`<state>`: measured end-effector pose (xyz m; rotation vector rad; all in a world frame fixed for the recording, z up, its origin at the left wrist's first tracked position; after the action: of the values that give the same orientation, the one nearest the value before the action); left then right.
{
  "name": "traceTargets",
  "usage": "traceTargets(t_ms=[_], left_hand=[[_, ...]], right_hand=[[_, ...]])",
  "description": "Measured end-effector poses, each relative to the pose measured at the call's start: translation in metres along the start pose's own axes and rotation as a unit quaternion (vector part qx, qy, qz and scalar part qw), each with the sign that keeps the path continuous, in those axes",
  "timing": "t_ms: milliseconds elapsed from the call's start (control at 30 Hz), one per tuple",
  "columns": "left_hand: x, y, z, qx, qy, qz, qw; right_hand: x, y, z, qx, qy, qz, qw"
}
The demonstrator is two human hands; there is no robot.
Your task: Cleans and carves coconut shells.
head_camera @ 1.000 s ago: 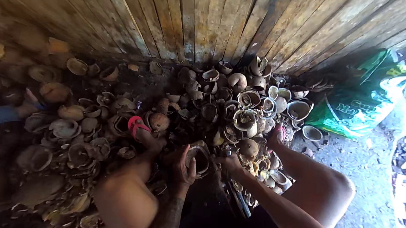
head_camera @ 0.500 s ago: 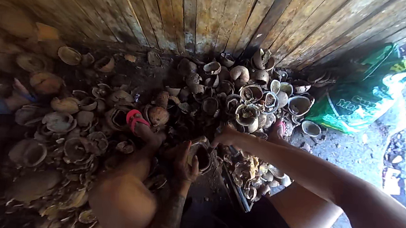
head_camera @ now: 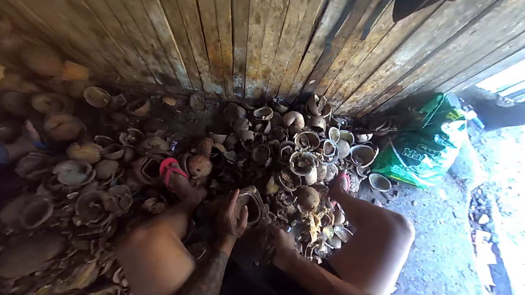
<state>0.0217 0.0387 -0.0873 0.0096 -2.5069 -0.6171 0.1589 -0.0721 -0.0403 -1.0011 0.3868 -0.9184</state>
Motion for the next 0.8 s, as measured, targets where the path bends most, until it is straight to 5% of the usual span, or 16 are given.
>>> traceTargets(t_ms=[100, 167, 333, 600, 800], left_hand=[[0.006, 0.003, -0.016, 0.015, -0.024, 0.007, 1.0], [0.009, 0.011, -0.028, 0.056, -0.081, 0.007, 0.995], [-0.001, 0.03, -0.006, 0.105, -0.06, 0.006, 0.993], [-0.008, 0.034, 0.007, 0.114, -0.019, -0.02, 0.993], [-0.007, 0.033, 0.001, 0.175, -0.078, -0.022, 0.981]], right_hand=[[0.009, 0.01, 0.046, 0.198, -0.153, 0.068, 0.966], [0.01, 0.011, 0.083, 0.25, -0.261, 0.121, 0.924], [-0.014, 0.018, 0.099, 0.123, -0.339, 0.099, 0.927], [-0.006, 0.042, -0.008, 0.003, -0.052, -0.002, 0.999], [-0.017, 0.01, -0.028, -0.124, 0.208, 0.121, 0.963]])
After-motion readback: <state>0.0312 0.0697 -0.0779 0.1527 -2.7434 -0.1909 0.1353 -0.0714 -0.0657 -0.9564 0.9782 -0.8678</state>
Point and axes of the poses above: each hand's wrist, its own y-axis towards the middle knuckle, its own x-axis out of the back of the hand, z = x × y, the point moved 3 cm from there along y, towards the middle knuckle, and after that the axes turned 8 degrees about -z, right-handed, at the moved point
